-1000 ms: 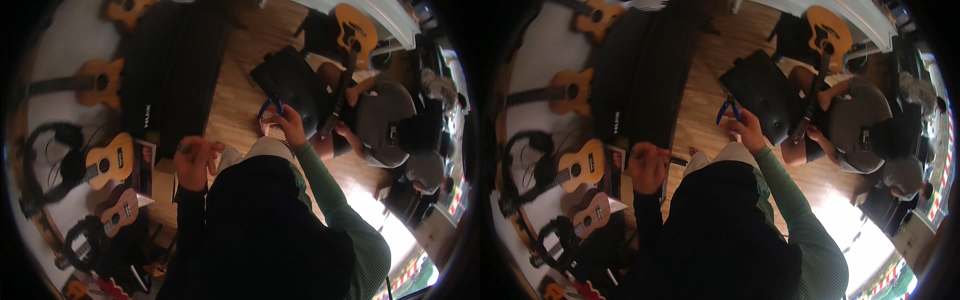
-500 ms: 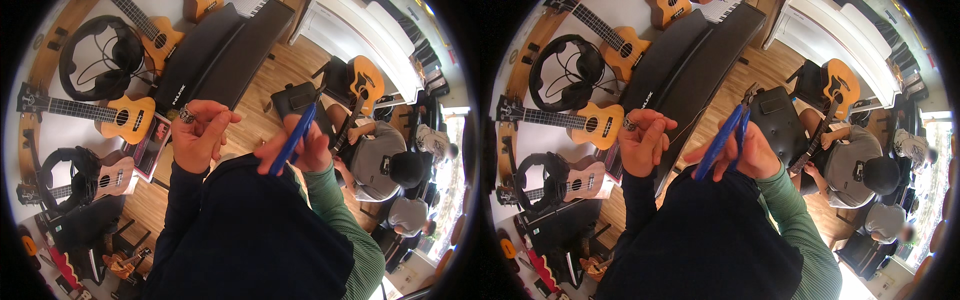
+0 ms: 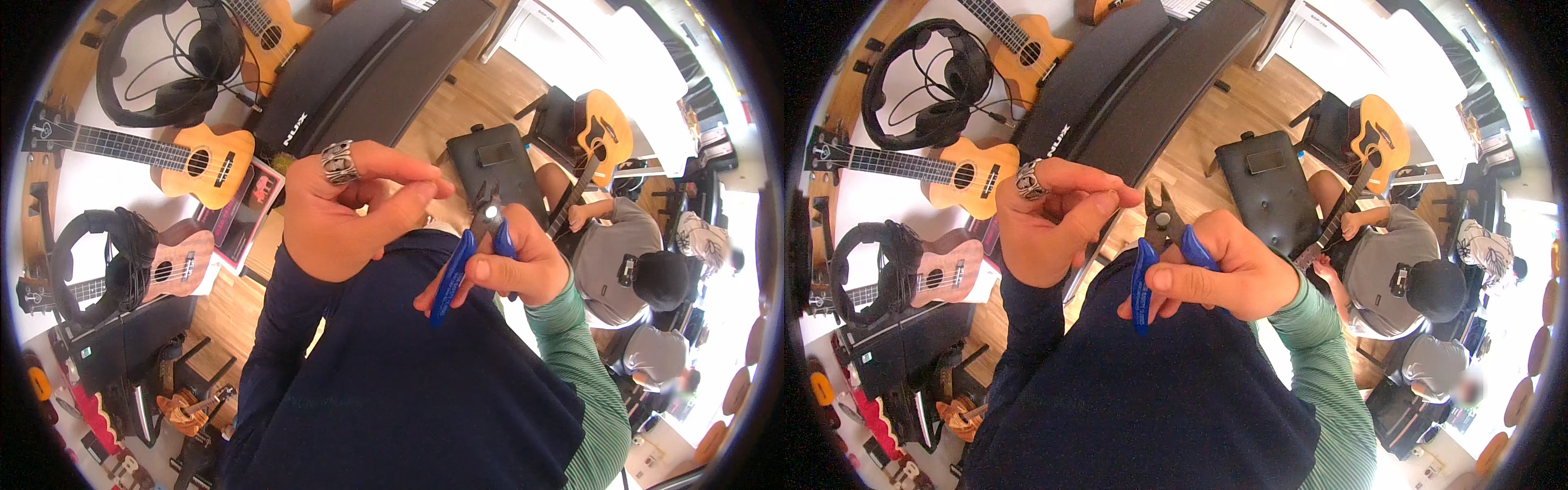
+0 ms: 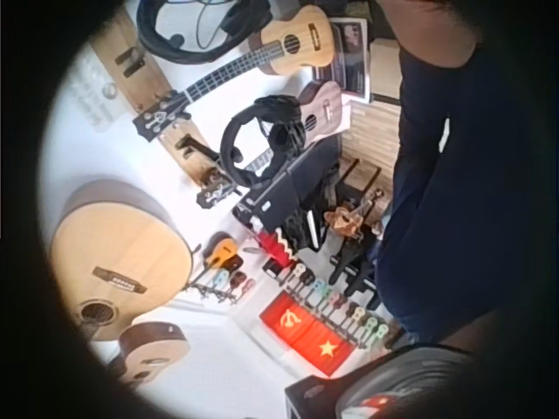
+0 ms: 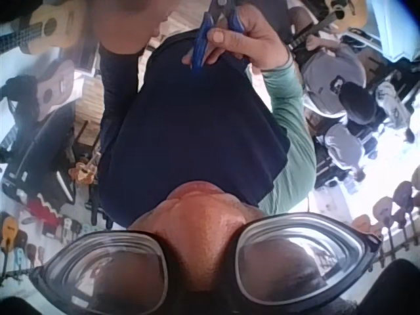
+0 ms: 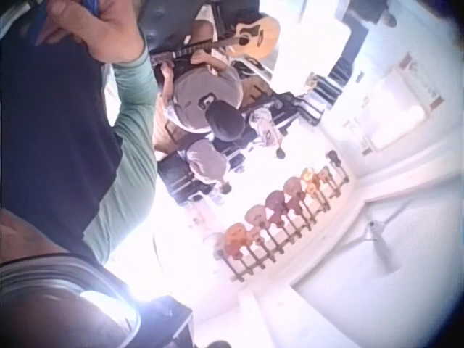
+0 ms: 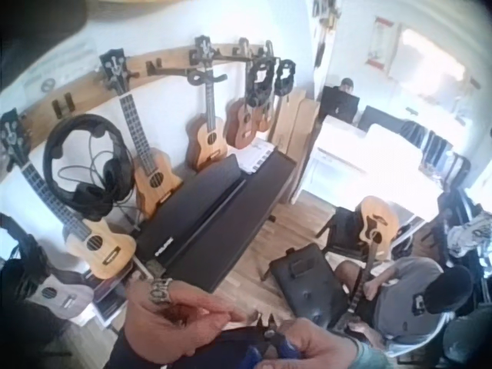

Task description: The person sits on the floor with a guitar on their lap and ties a knot in a guitar string using their hands. They then stand up, use pliers to cut the string, and place the cut piece into a box.

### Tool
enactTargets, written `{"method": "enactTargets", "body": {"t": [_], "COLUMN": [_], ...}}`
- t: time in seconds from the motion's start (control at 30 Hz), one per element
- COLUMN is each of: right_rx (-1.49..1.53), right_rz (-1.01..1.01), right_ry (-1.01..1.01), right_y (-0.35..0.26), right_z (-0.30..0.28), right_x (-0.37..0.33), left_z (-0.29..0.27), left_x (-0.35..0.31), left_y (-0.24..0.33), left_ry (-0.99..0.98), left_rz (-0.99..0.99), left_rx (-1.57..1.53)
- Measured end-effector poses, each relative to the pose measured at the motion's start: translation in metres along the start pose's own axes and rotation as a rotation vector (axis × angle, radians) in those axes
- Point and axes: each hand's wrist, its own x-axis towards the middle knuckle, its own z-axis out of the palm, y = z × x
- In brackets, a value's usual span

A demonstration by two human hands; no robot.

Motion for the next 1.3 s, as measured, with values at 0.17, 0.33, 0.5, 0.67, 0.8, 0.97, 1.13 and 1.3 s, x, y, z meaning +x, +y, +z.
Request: {"method": "enactTargets", "body": {"t": [0.17, 0.33, 0.5, 0.67, 0.8, 0.97, 1.13, 1.3], "right_rx": [0.017, 0.049, 0.096, 0.049, 0.019, 0.080, -0.158, -0.496], "right_rz": [0.065, 0.085, 0.115, 0.135, 0.119, 0.151, -0.009, -0.143], "right_ry": [-0.068, -0.116, -0.186, -0.235, -0.208, -0.240, -0.183, -0.094], "right_y": [-0.002, 0.000, -0.002, -0.003, -0.007, -0.010, -0.006, -0.008], "right_z": [-0.001, -0.008, -0.013, -0.018, -0.021, -0.022, -0.023, -0.025], "right_x": [-0.001, 0.001, 0.003, 0.006, 0.002, 0.003, 0.004, -0.001], "left_z": [0.002, 0.005, 0.005, 0.007, 0.002, 0.000, 0.004, 0.000], "left_x": [0.004, 0.007, 0.010, 0.010, 0.009, 0.008, 0.007, 0.008], "left_y": [0.004, 0.007, 0.002, 0.004, 0.009, 0.009, 0.014, 0.009], "left_ry": [-0.095, -0.095, -0.125, -0.118, -0.172, -0.191, -0.158, -0.255], "left_rz": [0.049, 0.003, 0.057, 0.038, 0.021, 0.128, 0.038, 0.083], "left_rx": [-0.031, -0.090, -0.092, -0.080, 0.010, 0.157, 0.037, 0.079]}}
